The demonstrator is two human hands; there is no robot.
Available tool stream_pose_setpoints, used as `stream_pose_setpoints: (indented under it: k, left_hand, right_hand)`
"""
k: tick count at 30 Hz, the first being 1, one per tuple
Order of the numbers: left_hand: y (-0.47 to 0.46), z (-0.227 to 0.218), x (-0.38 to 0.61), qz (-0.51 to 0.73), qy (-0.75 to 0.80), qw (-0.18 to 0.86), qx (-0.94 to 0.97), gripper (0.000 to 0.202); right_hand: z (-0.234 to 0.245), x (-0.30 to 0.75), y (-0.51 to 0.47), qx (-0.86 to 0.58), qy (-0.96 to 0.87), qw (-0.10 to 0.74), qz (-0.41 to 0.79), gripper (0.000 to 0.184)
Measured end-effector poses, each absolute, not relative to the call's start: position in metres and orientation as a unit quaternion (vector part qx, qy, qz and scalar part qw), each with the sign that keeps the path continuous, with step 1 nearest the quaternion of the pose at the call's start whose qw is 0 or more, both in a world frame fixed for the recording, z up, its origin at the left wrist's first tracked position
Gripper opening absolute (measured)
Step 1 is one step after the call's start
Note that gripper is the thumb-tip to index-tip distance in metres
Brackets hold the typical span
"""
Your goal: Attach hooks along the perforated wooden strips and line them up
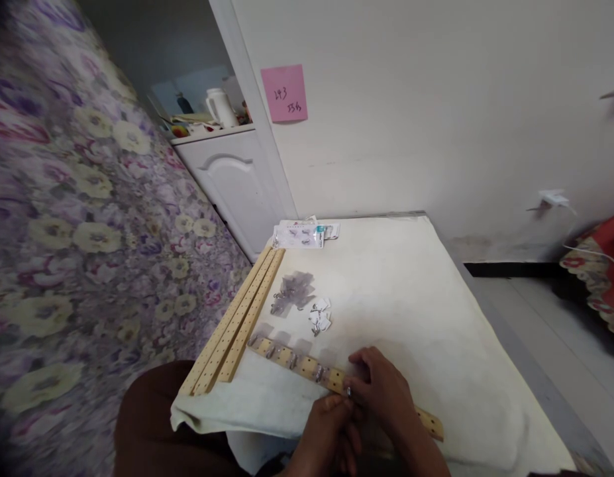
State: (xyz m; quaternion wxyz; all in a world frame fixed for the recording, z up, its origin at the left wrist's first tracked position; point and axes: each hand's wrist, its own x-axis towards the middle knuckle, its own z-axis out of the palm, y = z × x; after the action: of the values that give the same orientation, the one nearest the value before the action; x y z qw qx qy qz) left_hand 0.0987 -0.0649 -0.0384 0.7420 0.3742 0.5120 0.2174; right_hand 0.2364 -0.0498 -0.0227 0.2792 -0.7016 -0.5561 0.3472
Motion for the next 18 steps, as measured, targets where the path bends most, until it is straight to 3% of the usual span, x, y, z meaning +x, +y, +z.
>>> stream_pose_setpoints:
  k: [11,18]
  left_hand:
    - [-0.069,-0.040,0.099,0.249,0.503,0.735,0.380,0.038]
    - [-0.068,-0.032,0.097,0.259,0.496,0.742,0.369,0.029]
  right_hand:
    - [-0.027,0.240,-0.047,-0.692,-0.562,0.278,0.359,0.031]
    - [-0.036,0.249,-0.049,-0.632,-0.563,0.358,0.395,0.031]
